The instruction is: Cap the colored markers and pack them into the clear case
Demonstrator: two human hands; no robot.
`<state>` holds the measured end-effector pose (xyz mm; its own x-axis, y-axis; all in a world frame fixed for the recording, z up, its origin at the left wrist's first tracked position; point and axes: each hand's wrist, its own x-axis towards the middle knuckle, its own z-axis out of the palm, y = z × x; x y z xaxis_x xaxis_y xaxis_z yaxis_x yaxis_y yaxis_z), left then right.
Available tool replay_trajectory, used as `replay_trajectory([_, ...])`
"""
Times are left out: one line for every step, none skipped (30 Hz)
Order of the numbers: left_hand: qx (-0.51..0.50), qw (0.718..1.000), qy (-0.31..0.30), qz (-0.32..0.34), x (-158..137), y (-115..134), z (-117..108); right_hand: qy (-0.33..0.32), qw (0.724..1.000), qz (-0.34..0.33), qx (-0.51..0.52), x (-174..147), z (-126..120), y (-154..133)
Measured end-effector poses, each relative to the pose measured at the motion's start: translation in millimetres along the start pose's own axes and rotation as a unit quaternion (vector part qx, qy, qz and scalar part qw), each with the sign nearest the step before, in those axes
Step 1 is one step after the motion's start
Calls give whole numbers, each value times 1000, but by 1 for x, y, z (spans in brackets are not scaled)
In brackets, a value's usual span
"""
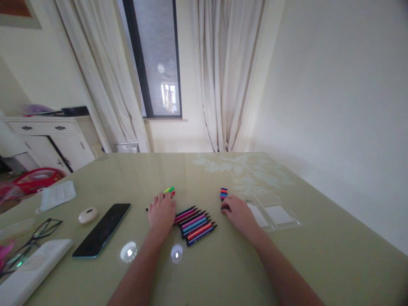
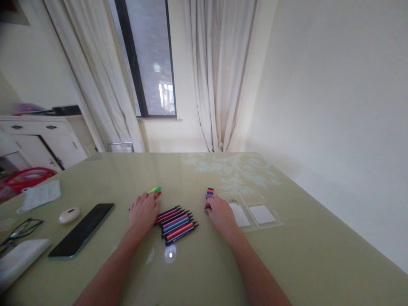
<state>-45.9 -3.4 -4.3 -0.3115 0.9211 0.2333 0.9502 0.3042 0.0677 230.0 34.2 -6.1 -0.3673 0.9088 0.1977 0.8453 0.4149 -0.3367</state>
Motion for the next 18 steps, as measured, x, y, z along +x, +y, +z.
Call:
replay_trajectory([2,1000,6,-4,0,-1,1,1,1000,-1,1,0,0,0])
replay_trajectory([2,1000,11,-9,1,-2,1,2,1000,0,1,0,0,1])
replay_trajectory([0,1000,13,-12,1,-3,2,4,1000,2,1,0,0,1])
replay_trajectory([-3,1000,10,-13,2,-5,3,7,1000,4,2,0,0,1])
replay_trajectory([-7,1000,4,-12,3,-6,4,10,1000,8,2,0,0,1])
replay_trajectory([-11,1000,-4,-9,4,-7,5,14,1000,12,3,0,0,1])
replay_trajectory([-15,1000,-10,-4,5,-7,5,17,1000,15,3,0,0,0])
replay_trajectory([-20,1000,-14,4,5,-6,5,21,1000,18,6,0,0,-2])
replay_trajectory([-26,999,-14,17,5,-3,4,26,999,18,13,0,1,-4])
replay_trajectory([-33,999,-12,33,4,2,3,34,999,17,25,0,1,-8])
replay_trajectory([-46,997,-9,56,2,8,2,44,998,12,42,0,2,-12])
replay_trajectory([-64,994,-7,87,0,15,0,53,997,0,61,-1,3,-17])
replay_trajectory([-85,989,-6,121,-4,23,0,60,995,-20,77,-2,3,-22])
replay_trajectory([-121,978,-6,168,-9,31,-1,63,993,-43,87,-3,4,-27])
replay_trajectory([-150,965,-11,216,-14,38,-2,63,992,-66,90,-4,4,-31])
replay_trajectory([-165,955,-11,248,-18,43,-2,63,991,-80,85,-5,4,-34])
replay_trajectory([-178,947,-13,268,-23,48,-3,63,991,-90,76,-6,3,-36])
replay_trajectory([-186,942,-16,279,-26,50,-4,63,991,-94,64,-6,2,-38])
